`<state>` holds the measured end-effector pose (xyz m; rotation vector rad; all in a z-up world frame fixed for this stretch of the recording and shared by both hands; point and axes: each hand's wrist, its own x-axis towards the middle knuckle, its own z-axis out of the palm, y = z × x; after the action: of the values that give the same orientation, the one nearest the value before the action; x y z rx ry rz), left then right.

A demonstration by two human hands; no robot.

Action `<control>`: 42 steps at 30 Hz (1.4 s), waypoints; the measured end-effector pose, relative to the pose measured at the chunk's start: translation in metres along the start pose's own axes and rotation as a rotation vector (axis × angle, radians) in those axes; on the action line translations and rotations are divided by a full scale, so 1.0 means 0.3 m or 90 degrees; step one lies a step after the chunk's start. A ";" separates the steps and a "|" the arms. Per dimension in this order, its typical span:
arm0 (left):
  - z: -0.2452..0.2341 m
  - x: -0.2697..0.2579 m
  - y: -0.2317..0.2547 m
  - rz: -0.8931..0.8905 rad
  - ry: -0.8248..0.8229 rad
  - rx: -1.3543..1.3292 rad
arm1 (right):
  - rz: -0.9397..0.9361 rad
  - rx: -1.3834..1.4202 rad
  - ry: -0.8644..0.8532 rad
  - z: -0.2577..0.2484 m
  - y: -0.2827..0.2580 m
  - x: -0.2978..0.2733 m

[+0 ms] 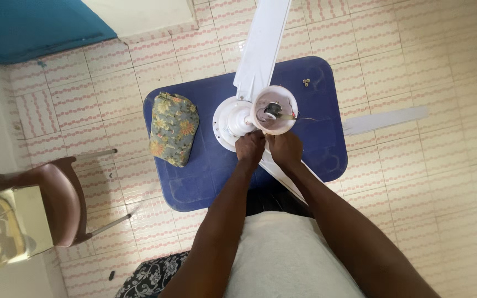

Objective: The person uses a screwdriver to remove screws from the ceiling fan blades and detaches two blades from the motor housing. The removed blades are placed on the floor.

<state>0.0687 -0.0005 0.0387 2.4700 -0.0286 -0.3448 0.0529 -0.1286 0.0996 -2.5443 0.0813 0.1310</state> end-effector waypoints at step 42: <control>-0.043 0.027 -0.059 0.033 -0.059 -0.009 | -0.083 -0.052 -0.015 0.104 0.060 0.051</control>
<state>0.0787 0.0204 0.0358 2.4337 -0.1285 -0.4345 0.0643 -0.1265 0.0621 -2.6202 -0.1007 0.1165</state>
